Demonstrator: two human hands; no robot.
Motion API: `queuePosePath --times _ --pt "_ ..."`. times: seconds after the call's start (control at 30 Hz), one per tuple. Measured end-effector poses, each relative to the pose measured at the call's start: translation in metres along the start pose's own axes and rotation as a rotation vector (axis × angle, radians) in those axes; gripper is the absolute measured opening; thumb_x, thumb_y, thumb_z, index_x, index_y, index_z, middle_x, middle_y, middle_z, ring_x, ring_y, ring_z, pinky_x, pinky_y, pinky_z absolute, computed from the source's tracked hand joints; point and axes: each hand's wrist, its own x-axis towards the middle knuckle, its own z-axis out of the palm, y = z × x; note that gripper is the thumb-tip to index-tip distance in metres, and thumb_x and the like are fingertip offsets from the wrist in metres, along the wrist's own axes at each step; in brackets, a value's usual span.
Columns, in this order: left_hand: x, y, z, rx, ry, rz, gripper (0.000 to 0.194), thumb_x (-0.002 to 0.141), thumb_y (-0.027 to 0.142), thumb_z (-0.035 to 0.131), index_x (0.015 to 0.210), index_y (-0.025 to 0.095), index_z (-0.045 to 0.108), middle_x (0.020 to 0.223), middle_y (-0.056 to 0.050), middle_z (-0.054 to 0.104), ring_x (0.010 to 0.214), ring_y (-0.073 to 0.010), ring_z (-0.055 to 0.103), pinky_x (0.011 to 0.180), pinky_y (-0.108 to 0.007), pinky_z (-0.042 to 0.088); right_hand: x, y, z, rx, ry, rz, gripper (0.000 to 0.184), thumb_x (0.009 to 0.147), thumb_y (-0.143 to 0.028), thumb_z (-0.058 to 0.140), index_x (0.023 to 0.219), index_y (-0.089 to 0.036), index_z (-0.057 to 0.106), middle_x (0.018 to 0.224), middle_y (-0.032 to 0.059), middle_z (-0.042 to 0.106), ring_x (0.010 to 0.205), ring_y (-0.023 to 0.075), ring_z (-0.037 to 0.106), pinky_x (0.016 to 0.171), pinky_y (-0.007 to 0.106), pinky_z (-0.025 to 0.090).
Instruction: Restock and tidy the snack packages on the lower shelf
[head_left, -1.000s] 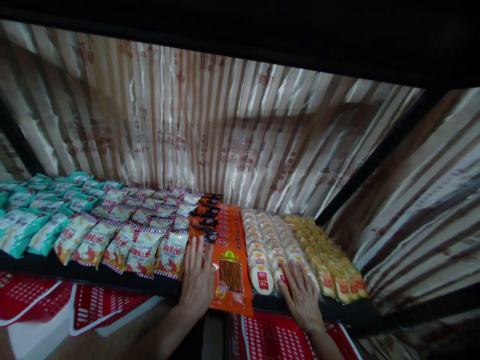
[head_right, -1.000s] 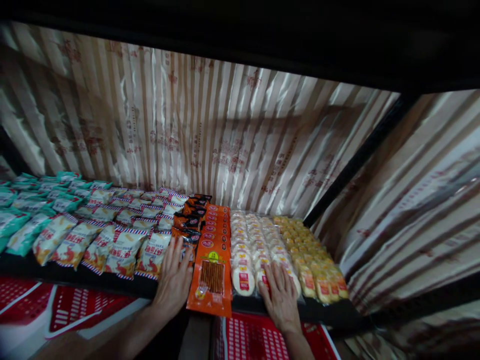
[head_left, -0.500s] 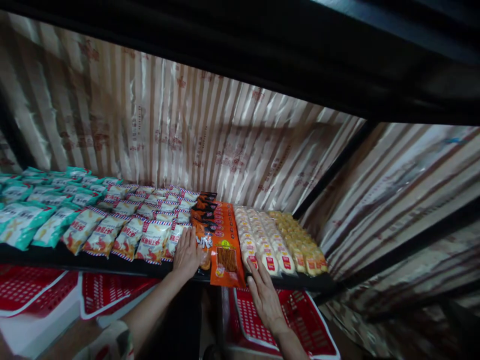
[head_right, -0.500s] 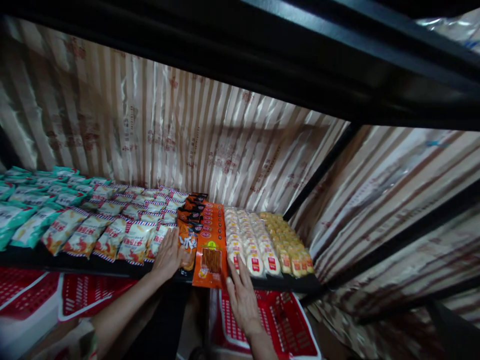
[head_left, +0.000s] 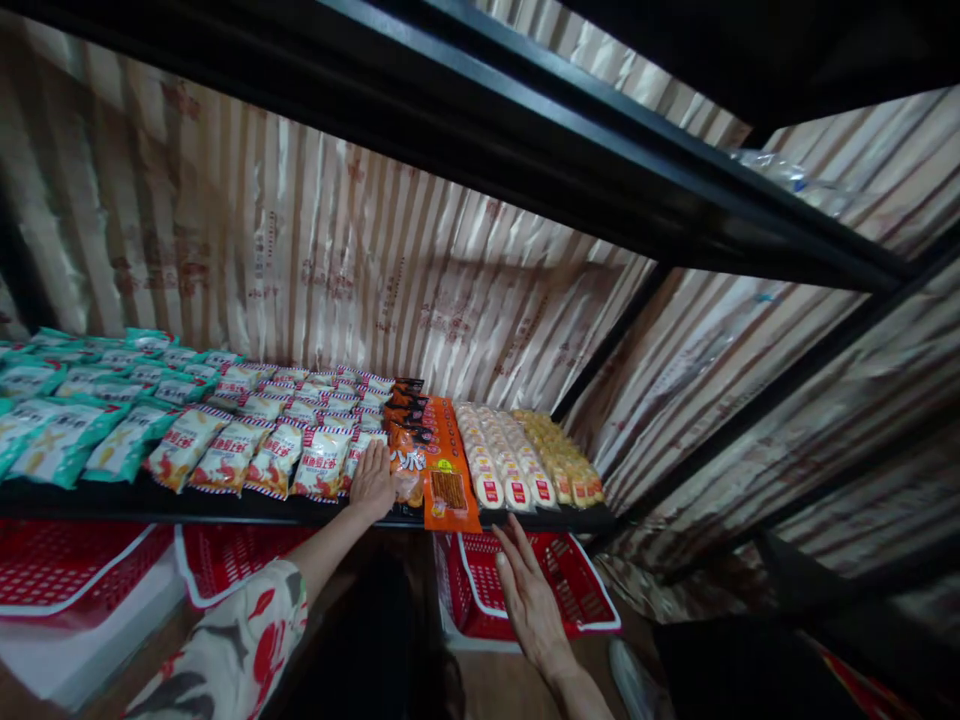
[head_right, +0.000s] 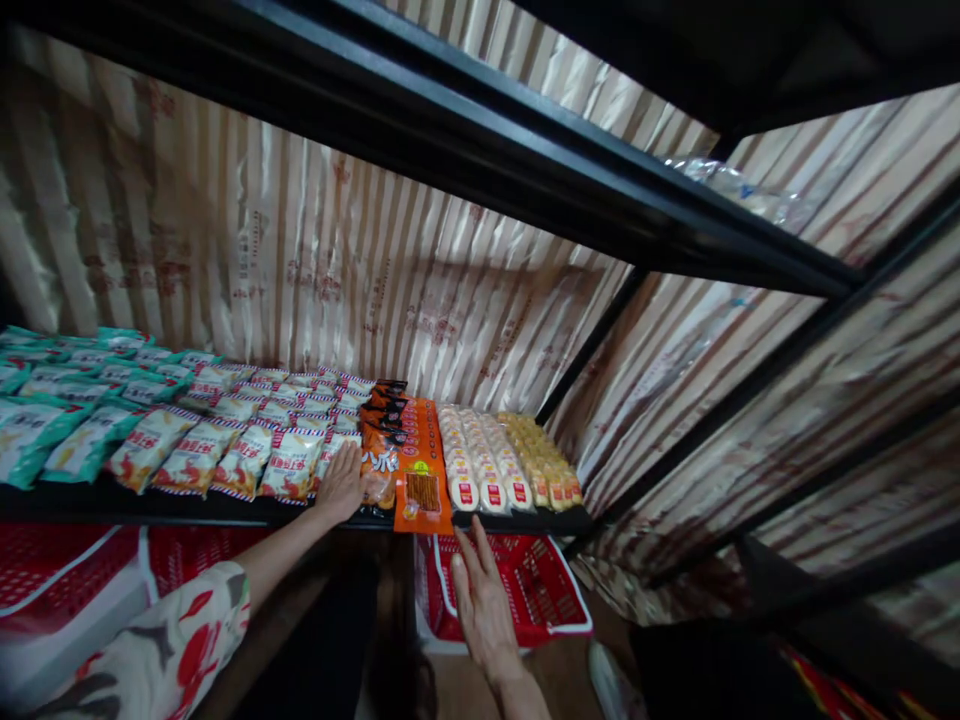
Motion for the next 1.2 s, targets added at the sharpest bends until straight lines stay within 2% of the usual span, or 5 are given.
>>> queuePosePath --times 0.47,0.67,0.93,1.1,1.2 --pt "-0.001 -0.006 0.001 -0.003 0.101 0.043 0.057 0.086 0.029 0.035 0.134 0.000 0.038 0.145 -0.017 0.031 0.137 -0.0262 0.021 0.112 -0.039 0.018 0.028 -0.056 0.022 0.101 -0.084 0.018 0.053 0.090 -0.052 0.032 0.126 -0.020 0.054 0.147 0.0080 0.031 0.132 0.0206 0.036 0.112 0.036 0.026" --pt "-0.005 -0.004 0.006 -0.023 0.156 0.066 0.057 0.083 0.027 0.039 0.133 -0.001 0.040 0.143 -0.018 0.035 0.136 -0.0271 0.025 0.111 -0.041 0.021 0.038 -0.059 0.022 0.096 -0.083 0.054 0.054 0.090 -0.053 0.032 0.123 -0.019 0.056 0.143 0.0090 0.038 0.129 0.0207 0.040 0.111 0.036 0.028" --pt "-0.006 -0.007 0.015 -0.046 0.209 0.115 0.057 0.084 0.023 0.037 0.133 -0.005 0.038 0.143 -0.022 0.033 0.136 -0.0304 0.022 0.112 -0.045 0.020 0.036 -0.056 0.031 0.160 -0.055 0.064 0.054 0.091 -0.051 0.028 0.123 -0.019 0.056 0.135 0.0076 0.049 0.132 0.0199 0.034 0.112 0.039 0.026" --pt "-0.007 -0.007 0.017 -0.052 0.212 0.122 0.056 0.085 0.022 0.037 0.133 -0.005 0.036 0.143 -0.022 0.032 0.137 -0.0307 0.019 0.112 -0.046 0.020 0.052 -0.062 0.047 0.195 -0.041 0.072 0.052 0.091 -0.049 0.029 0.124 -0.018 0.054 0.133 0.0084 0.051 0.128 0.0198 0.041 0.111 0.040 0.028" --pt "-0.008 -0.005 0.015 -0.072 0.206 0.107 0.056 0.084 0.023 0.039 0.133 -0.005 0.036 0.143 -0.023 0.032 0.137 -0.0311 0.018 0.111 -0.046 0.021 0.074 -0.066 0.066 0.226 0.028 0.095 0.051 0.090 -0.047 0.033 0.125 -0.016 0.052 0.129 0.0103 0.054 0.123 0.0206 0.047 0.106 0.040 0.034"
